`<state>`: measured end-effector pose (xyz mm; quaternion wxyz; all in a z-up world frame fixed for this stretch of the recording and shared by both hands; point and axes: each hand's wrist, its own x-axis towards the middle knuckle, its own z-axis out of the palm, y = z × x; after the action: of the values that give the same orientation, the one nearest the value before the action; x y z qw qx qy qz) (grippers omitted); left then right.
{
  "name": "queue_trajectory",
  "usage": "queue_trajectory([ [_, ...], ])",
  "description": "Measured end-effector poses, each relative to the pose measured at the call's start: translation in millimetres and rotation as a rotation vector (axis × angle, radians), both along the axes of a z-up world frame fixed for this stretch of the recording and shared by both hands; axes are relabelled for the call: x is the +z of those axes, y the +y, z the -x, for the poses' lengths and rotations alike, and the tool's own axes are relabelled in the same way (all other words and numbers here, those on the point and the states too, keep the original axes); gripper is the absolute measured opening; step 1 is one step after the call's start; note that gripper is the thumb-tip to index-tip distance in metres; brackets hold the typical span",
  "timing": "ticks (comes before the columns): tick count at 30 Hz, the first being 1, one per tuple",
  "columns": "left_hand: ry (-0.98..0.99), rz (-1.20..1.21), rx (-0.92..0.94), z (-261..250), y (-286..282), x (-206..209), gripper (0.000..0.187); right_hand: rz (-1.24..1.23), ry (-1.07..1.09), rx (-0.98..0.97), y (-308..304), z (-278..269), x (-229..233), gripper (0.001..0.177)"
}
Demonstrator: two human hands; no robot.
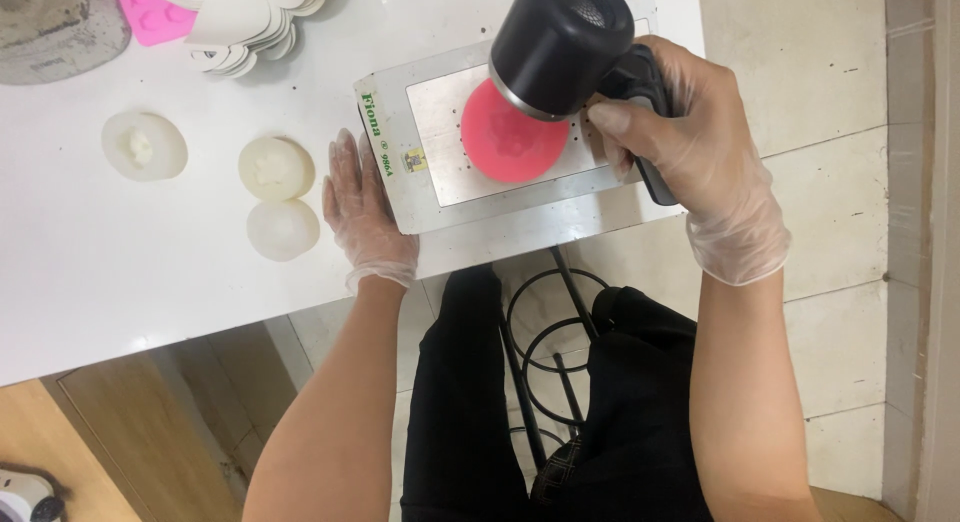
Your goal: The person is using a heat gun and molds to create wax products.
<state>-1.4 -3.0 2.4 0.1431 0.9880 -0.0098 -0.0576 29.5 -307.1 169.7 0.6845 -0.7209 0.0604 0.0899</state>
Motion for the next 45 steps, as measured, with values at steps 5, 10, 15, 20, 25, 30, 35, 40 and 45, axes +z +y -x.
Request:
queue_trajectory([
  [5, -0.004, -0.012, 0.003, 0.5, 0.0, 2.8, 0.068, 0.005, 0.013, -0.023, 5.4, 0.1, 5.2, 0.016],
  [10, -0.002, 0.001, 0.013, 1.0, 1.7, 1.2, 0.064, 0.018, 0.013, -0.047, 8.3, 4.5, 6.4, 0.020],
  [15, -0.052, 0.031, 0.029, 3.2, 1.9, -1.0, 0.058, -0.014, -0.080, -0.031, 3.6, 7.9, -5.2, 0.024],
  [20, -0.040, 0.037, 0.016, 1.0, 1.7, -2.2, 0.058, -0.055, -0.066, -0.022, 3.0, 8.4, -3.1, 0.022],
  [25, -0.021, 0.024, 0.024, 1.1, 1.5, 1.1, 0.060, -0.062, -0.064, -0.018, 2.9, 7.5, -4.5, 0.023],
  [30, -0.061, 0.024, 0.018, 2.4, 1.5, -3.1, 0.060, -0.014, -0.049, -0.023, 0.8, 6.6, -6.7, 0.025],
  [35, -0.045, 0.006, 0.017, 2.0, 2.1, -1.6, 0.059, -0.009, -0.053, -0.034, 8.8, 3.4, 2.6, 0.033],
  [40, -0.048, 0.018, 0.028, 1.9, 0.8, -0.5, 0.058, 0.009, -0.095, -0.040, 7.8, 6.3, -2.5, 0.037],
  [45, -0.068, 0.049, 0.019, 1.1, -0.4, -0.6, 0.057, -0.076, -0.061, -0.019, 2.1, 3.7, -4.7, 0.033],
])
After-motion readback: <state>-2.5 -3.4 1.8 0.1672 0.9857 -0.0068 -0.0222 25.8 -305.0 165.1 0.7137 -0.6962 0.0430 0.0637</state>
